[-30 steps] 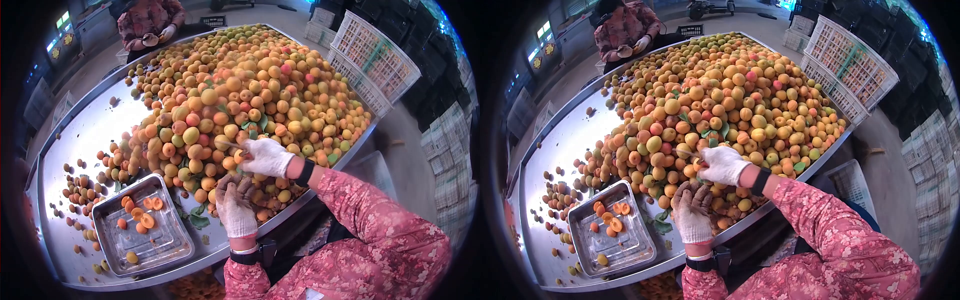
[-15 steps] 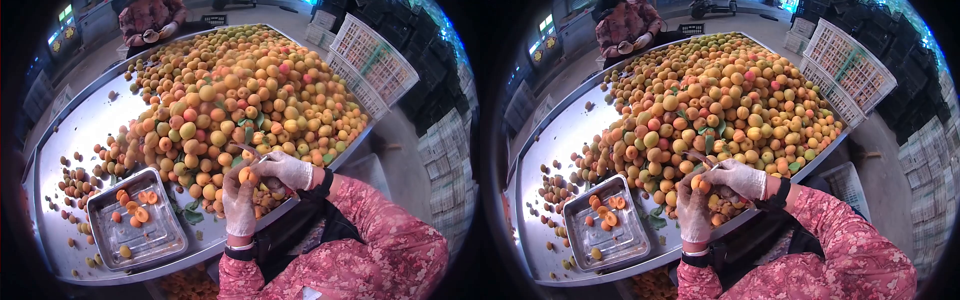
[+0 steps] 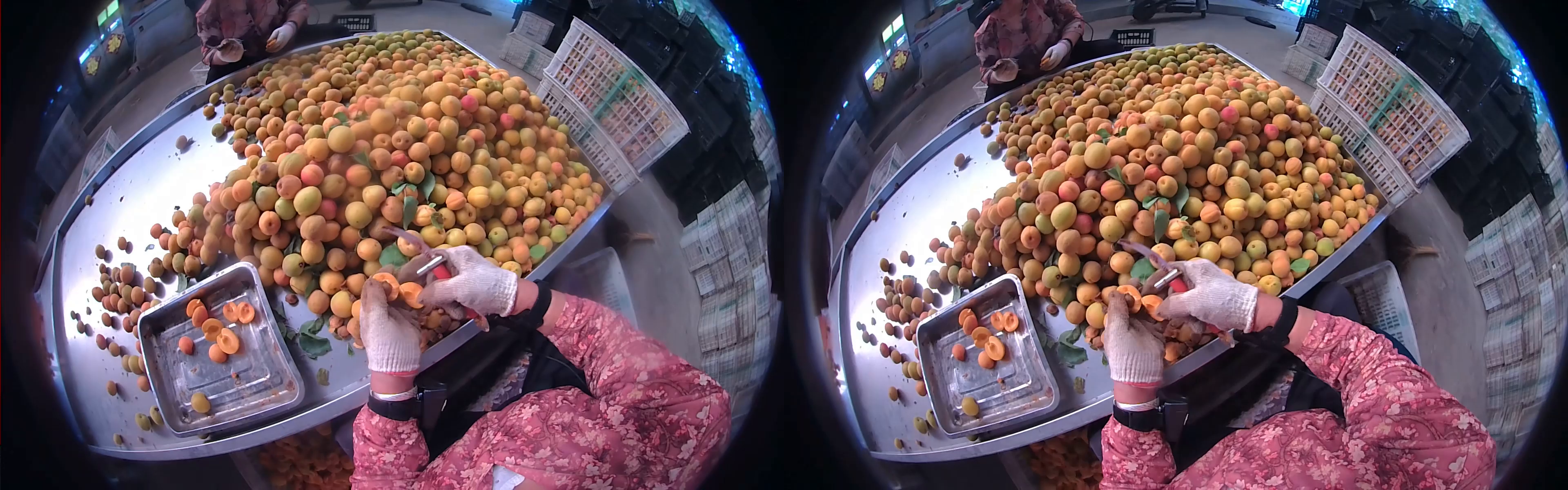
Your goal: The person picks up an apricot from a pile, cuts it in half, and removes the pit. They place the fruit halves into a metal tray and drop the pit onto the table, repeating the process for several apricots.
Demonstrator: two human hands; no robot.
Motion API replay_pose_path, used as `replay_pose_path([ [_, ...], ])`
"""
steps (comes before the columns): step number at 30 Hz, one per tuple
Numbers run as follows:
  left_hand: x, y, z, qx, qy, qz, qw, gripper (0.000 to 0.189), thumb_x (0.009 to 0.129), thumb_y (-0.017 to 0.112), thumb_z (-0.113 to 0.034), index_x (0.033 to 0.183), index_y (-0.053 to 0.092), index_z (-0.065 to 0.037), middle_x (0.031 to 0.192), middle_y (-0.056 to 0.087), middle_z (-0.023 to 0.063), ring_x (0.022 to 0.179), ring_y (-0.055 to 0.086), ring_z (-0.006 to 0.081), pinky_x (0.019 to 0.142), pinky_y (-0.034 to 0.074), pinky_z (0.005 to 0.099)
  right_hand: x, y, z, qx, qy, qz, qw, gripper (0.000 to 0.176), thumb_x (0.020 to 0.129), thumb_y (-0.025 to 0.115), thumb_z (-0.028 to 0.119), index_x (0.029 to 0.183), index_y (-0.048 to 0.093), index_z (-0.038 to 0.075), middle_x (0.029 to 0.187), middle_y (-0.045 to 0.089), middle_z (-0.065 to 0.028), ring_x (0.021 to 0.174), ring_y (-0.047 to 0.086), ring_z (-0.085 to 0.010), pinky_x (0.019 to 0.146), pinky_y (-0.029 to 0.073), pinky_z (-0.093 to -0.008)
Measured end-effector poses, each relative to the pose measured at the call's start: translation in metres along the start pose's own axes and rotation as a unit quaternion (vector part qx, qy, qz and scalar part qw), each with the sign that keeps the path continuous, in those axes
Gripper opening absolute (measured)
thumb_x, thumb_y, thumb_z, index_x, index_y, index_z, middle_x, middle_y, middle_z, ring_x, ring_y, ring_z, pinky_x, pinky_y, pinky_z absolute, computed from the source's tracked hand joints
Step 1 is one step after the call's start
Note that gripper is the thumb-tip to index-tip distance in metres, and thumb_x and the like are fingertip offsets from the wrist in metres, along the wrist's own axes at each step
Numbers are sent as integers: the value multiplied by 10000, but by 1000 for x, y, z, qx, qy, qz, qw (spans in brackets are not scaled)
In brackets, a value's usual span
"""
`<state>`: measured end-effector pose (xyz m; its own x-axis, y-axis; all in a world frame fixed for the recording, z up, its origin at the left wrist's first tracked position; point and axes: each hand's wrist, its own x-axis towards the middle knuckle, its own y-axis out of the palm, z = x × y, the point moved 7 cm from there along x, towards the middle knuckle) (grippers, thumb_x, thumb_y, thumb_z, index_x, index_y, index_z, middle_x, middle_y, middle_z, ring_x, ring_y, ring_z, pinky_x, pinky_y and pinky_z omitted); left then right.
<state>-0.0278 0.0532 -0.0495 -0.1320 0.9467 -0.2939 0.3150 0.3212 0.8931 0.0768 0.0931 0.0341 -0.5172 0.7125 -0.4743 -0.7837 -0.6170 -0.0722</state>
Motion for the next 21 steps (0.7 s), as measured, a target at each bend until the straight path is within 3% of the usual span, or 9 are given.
replay_pose_path([
  [3,5,-5,-3,14,14,6,1000,421,1004,473,-348,1251,458,-8,1177,561,146,1089,573,283,945,500,426,0,-7,4,-29,-29,-72,997,283,833,669,144,1094,617,47,701,556,29,476,495,-48,437,413,-210],
  [5,-2,3,-4,9,-10,14,1000,409,1002,470,-319,1272,447,-12,1172,556,143,1089,571,276,943,501,432,0,-13,14,77,-103,-119,985,225,878,648,138,1074,593,42,702,569,22,475,503,-50,436,414,-204],
  [7,-6,16,-4,3,-34,24,999,402,1001,467,-289,1292,435,-15,1166,551,140,1088,569,269,941,502,438,-3,-11,34,99,-142,-128,976,166,923,621,154,1035,572,41,686,574,17,474,508,-55,435,412,-209],
  [9,-8,23,-10,109,3,30,994,378,978,477,-211,1306,430,-29,1150,525,130,1084,561,248,951,496,442,-6,-15,57,168,-247,-166,940,164,931,628,170,1019,575,42,660,566,15,481,515,-57,429,408,-204],
  [10,-11,24,-10,139,5,30,990,395,928,495,-127,1307,433,-37,1139,499,112,1047,555,209,927,493,365,-4,-14,65,199,-297,-187,915,150,934,627,163,1010,576,44,641,556,20,473,511,-57,421,402,-196],
  [14,-19,36,-10,183,13,35,982,433,855,491,-27,1284,434,-30,1133,504,88,977,543,157,865,458,252,5,-10,73,196,-324,-206,902,141,941,619,148,1016,578,37,672,562,23,504,515,-42,444,416,-201],
  [17,-19,37,-11,258,6,37,965,400,866,497,-32,1262,443,-27,1106,518,83,983,546,153,874,459,258,6,-3,71,161,-359,-206,896,149,958,584,134,1076,559,46,679,595,-18,534,552,-80,474,441,-217],
  [19,-19,36,-9,253,11,33,967,385,875,500,-41,1255,445,-26,1099,524,82,989,547,152,868,461,254,4,1,70,145,-394,-184,889,192,941,612,127,1104,573,34,810,594,17,636,552,-33,550,455,-195],
  [21,-20,37,-11,248,15,32,968,370,883,503,-51,1248,447,-24,1091,529,81,995,547,151,862,463,250,4,0,66,125,-399,-192,888,209,937,611,110,1125,567,31,842,601,8,666,571,-42,578,477,-204],
])
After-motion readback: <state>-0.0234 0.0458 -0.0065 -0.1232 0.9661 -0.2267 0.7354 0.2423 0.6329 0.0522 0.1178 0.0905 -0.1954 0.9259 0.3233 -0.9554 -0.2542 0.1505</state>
